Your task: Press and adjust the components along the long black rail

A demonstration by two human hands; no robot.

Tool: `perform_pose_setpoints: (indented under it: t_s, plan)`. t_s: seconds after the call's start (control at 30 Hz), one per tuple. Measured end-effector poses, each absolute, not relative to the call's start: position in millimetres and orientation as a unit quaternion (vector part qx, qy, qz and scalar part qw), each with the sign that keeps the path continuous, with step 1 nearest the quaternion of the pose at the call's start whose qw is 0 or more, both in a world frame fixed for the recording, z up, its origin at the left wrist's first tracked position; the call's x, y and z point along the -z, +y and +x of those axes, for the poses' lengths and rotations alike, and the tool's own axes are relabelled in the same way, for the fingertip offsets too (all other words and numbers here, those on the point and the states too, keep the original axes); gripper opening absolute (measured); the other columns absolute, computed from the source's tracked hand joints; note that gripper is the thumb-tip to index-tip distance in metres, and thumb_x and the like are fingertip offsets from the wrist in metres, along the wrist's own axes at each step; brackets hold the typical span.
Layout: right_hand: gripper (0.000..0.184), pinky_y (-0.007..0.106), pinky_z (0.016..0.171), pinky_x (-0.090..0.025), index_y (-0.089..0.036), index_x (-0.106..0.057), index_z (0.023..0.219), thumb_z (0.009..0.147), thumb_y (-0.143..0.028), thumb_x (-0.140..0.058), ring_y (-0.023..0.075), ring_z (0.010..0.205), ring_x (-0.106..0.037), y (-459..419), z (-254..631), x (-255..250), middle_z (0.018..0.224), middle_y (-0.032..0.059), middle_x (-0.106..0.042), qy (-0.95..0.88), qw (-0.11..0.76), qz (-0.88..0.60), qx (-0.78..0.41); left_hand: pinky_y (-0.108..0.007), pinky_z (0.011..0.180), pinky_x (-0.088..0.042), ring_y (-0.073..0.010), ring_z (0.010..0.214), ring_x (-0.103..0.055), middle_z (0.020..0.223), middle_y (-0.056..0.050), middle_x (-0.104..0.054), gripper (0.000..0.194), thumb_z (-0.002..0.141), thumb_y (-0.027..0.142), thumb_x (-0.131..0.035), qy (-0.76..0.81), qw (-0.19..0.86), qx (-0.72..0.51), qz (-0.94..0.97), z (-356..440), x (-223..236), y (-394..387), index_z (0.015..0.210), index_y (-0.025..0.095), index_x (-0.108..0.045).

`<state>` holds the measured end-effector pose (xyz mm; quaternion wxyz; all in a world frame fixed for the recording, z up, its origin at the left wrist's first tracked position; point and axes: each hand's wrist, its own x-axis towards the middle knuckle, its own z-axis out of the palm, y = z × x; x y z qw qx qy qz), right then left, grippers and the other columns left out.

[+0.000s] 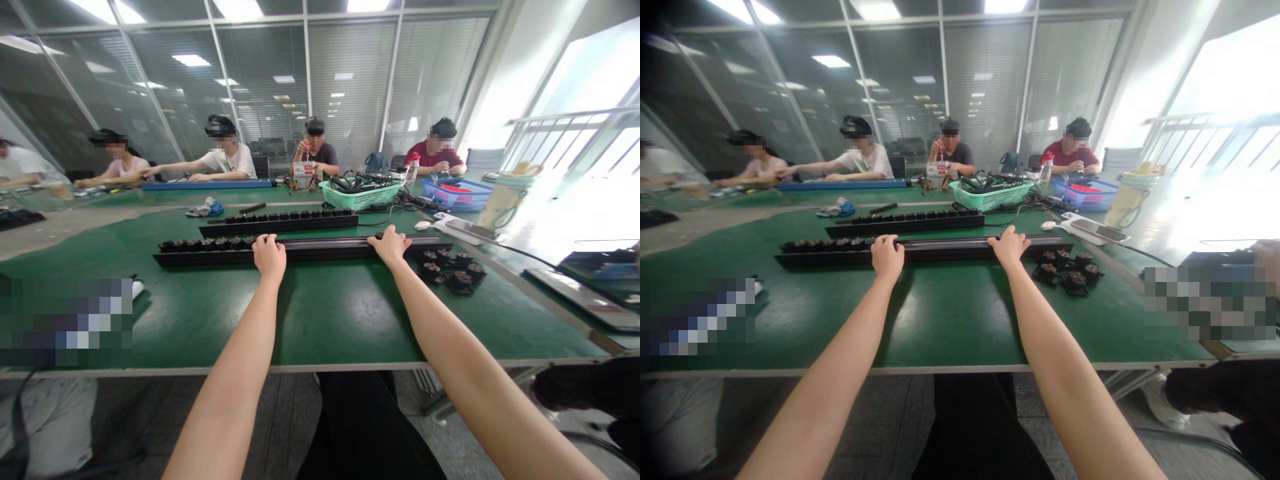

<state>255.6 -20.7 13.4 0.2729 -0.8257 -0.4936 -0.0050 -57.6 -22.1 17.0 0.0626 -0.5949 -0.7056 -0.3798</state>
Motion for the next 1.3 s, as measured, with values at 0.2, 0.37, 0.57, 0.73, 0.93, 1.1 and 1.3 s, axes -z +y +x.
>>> perform_pose_setpoints:
  t_s: [0.2, 0.37, 0.57, 0.73, 0.93, 1.1, 1.3]
  plan:
    - [0.058, 0.047, 0.102, -0.029, -0.006, -0.051, 0.127, 0.088, -0.046, -0.064, 0.0380, 0.122, -0.053, -21.5, 254.2, -14.7, 0.119, 0.0249, -0.066, -0.487, 0.274, -0.829, 0.008, -0.042, 0.104, -0.052, -0.0318, 0.129, -0.052, 0.140, -0.012, -0.061, 0.038, 0.096, 0.021, -0.050, -0.706, 0.063, 0.378, -0.595, -57.4, -16.9, -21.9, 0.128, 0.020, -0.069]
    - [0.059, 0.046, 0.102, -0.030, -0.004, -0.051, 0.129, 0.087, -0.045, -0.064, 0.0383, 0.124, -0.051, -21.5, 255.5, -15.4, 0.121, 0.0265, -0.065, -0.485, 0.280, -0.829, 0.004, -0.041, 0.103, -0.052, -0.0319, 0.129, -0.052, 0.141, -0.011, -0.061, 0.038, 0.097, 0.021, -0.049, -0.707, 0.066, 0.376, -0.596, -58.2, -16.0, -20.9, 0.129, 0.021, -0.069]
    - [0.055, 0.047, 0.100, -0.030, -0.008, -0.052, 0.126, 0.088, -0.046, -0.061, 0.0381, 0.121, -0.052, -23.5, 256.1, -14.3, 0.117, 0.0239, -0.067, -0.496, 0.280, -0.822, 0.011, -0.041, 0.103, -0.052, -0.0322, 0.130, -0.052, 0.141, -0.011, -0.060, 0.037, 0.096, 0.021, -0.049, -0.705, 0.064, 0.378, -0.597, -58.9, -16.2, -20.8, 0.128, 0.021, -0.069]
    - [0.055, 0.047, 0.099, -0.031, -0.007, -0.051, 0.127, 0.089, -0.046, -0.058, 0.0393, 0.120, -0.051, -25.5, 254.8, -13.8, 0.115, 0.0242, -0.068, -0.499, 0.270, -0.823, 0.025, -0.042, 0.104, -0.051, -0.0322, 0.130, -0.052, 0.141, -0.012, -0.060, 0.037, 0.096, 0.021, -0.049, -0.706, 0.059, 0.379, -0.596, -57.7, -17.6, -22.3, 0.128, 0.021, -0.069]
    - [0.054, 0.047, 0.099, -0.032, -0.007, -0.051, 0.130, 0.090, -0.044, -0.056, 0.0407, 0.121, -0.052, -27.7, 253.8, -14.9, 0.119, 0.0246, -0.068, -0.502, 0.269, -0.822, 0.018, -0.043, 0.105, -0.051, -0.0324, 0.130, -0.052, 0.141, -0.013, -0.059, 0.037, 0.096, 0.020, -0.050, -0.703, 0.057, 0.380, -0.598, -57.9, -16.5, -21.4, 0.128, 0.021, -0.069]
    - [0.052, 0.049, 0.100, -0.031, -0.007, -0.051, 0.129, 0.092, -0.042, -0.050, 0.0409, 0.123, -0.051, -28.0, 250.9, -11.3, 0.121, 0.0259, -0.068, -0.498, 0.276, -0.821, 0.034, -0.042, 0.104, -0.051, -0.0319, 0.131, -0.051, 0.141, -0.012, -0.060, 0.037, 0.096, 0.020, -0.050, -0.705, 0.058, 0.382, -0.594, -57.9, -16.0, -20.5, 0.128, 0.022, -0.069]
    - [0.053, 0.048, 0.101, -0.031, -0.005, -0.051, 0.132, 0.093, -0.041, -0.049, 0.0406, 0.123, -0.051, -26.2, 251.5, -7.9, 0.128, 0.0277, -0.064, -0.491, 0.280, -0.824, 0.045, -0.043, 0.103, -0.052, -0.0324, 0.130, -0.052, 0.141, -0.013, -0.059, 0.037, 0.096, 0.020, -0.050, -0.705, 0.055, 0.381, -0.595, -57.7, -16.2, -20.5, 0.128, 0.022, -0.069]
